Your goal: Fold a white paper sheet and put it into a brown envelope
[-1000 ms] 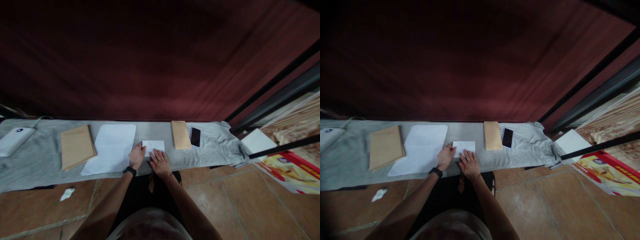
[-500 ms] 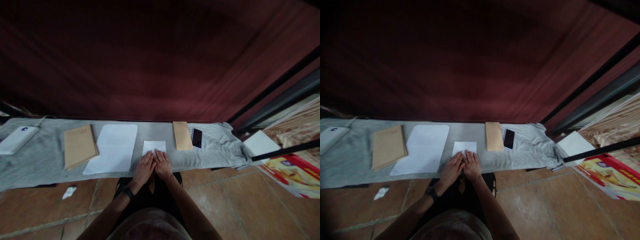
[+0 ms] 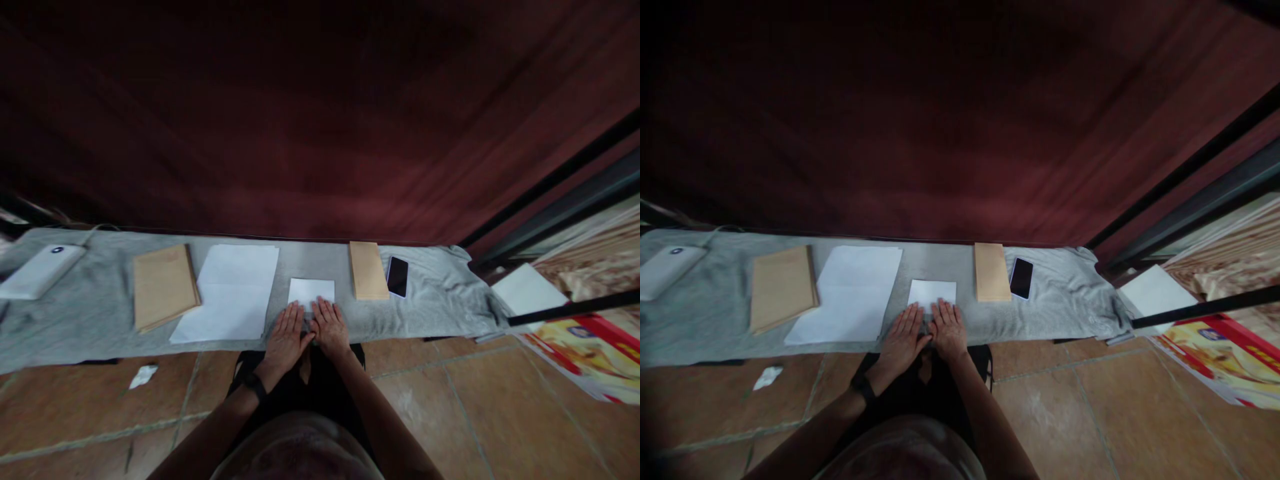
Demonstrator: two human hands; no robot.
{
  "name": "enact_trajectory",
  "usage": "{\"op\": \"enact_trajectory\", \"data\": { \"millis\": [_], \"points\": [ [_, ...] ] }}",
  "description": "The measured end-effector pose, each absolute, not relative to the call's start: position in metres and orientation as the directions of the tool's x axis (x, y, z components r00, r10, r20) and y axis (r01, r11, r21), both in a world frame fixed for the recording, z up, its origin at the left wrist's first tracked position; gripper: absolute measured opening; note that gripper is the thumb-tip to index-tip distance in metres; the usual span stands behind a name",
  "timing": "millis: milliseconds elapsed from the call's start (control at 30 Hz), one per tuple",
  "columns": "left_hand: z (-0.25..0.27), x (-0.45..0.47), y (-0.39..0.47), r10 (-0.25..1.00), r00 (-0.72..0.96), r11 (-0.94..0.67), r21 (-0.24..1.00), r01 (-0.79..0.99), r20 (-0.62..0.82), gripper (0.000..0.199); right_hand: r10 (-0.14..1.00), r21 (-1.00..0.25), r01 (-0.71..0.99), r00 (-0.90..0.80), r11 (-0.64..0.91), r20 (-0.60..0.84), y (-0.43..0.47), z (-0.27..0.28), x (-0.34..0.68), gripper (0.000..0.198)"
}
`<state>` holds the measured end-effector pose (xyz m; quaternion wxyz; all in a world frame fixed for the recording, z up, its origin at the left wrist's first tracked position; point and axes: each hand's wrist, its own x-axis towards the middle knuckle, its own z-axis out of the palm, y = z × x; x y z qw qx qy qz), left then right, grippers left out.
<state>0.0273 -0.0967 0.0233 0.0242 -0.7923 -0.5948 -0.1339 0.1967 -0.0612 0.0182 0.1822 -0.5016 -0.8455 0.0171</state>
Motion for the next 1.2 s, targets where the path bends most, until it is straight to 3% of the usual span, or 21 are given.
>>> {"op": "enact_trajectory", "data": {
  "millis": [400,600,900,1200],
  "points": [
    [0.021,0.027,-0.098,0.940,0.235,-0.269,0.112,0.957,0.248,0.076,0.882,-0.179,0.900,-0.321,0.398,0.345,-0.067,0.016,0.230,0.052],
    [0.020,0.028,-0.098,0.947,0.218,-0.254,0.135,0.958,0.235,0.074,0.897,-0.224,0.901,-0.287,0.372,0.335,-0.064,0.021,0.235,0.051],
    [0.022,0.027,-0.096,0.949,0.230,-0.262,0.134,0.956,0.213,0.070,0.854,-0.252,0.823,-0.445,0.509,0.270,-0.047,0.033,0.196,0.048],
    [0.023,0.027,-0.094,0.950,0.219,-0.254,0.141,0.957,0.223,0.062,0.871,-0.267,0.835,-0.417,0.480,0.261,-0.044,0.024,0.188,0.046]
  ]
}}
